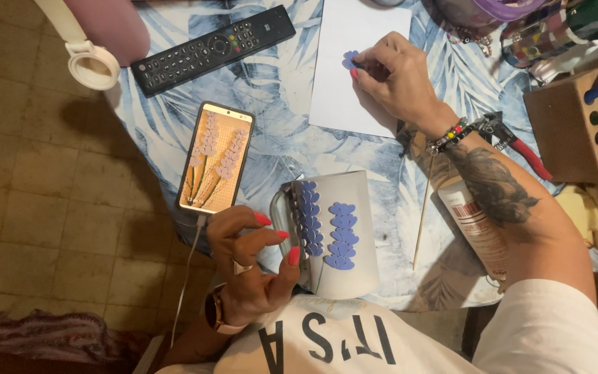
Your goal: Gluing small blue decorative cutouts onto a white tumbler
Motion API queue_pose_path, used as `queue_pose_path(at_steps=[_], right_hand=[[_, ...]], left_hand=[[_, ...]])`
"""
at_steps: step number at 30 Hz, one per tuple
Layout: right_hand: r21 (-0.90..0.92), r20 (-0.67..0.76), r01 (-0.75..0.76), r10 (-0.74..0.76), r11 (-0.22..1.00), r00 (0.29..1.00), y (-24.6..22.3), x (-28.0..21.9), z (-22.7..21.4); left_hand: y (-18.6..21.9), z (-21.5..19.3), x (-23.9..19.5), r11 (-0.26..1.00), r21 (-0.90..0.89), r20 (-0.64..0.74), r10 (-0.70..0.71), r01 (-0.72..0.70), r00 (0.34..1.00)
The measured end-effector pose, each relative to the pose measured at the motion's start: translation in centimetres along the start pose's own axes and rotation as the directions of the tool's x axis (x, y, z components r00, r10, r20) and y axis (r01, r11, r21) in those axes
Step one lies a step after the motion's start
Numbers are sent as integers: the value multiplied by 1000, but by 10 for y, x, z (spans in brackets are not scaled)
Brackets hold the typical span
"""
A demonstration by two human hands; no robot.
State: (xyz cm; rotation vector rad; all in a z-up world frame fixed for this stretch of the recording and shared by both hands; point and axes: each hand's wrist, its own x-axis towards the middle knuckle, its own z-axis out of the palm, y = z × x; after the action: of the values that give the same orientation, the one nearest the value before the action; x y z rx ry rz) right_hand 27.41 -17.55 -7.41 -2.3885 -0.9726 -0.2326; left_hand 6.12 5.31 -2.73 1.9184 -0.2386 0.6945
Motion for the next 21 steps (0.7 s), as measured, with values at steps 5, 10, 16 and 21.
queue_pose_path(at_steps=[5,10,16,21], right_hand=[[-35,5,41,-41,999,999,1,0,-5],[-31,-29,71,-72,997,997,-10,-13,-29],[509,-101,-113,189,854,977,-95,-52,-84],[955,121,-256,594,147,795,-138,-122,-85]], left_hand=[[2,-3,-3,1000,-15,18,-16,16,1000],[14,-9,-6,998,-44,8,41,-40,999],[42,-20,-11,989,-85,108,128,-119,986],[68,-5,-31,970,-152,86,204,-190,975]])
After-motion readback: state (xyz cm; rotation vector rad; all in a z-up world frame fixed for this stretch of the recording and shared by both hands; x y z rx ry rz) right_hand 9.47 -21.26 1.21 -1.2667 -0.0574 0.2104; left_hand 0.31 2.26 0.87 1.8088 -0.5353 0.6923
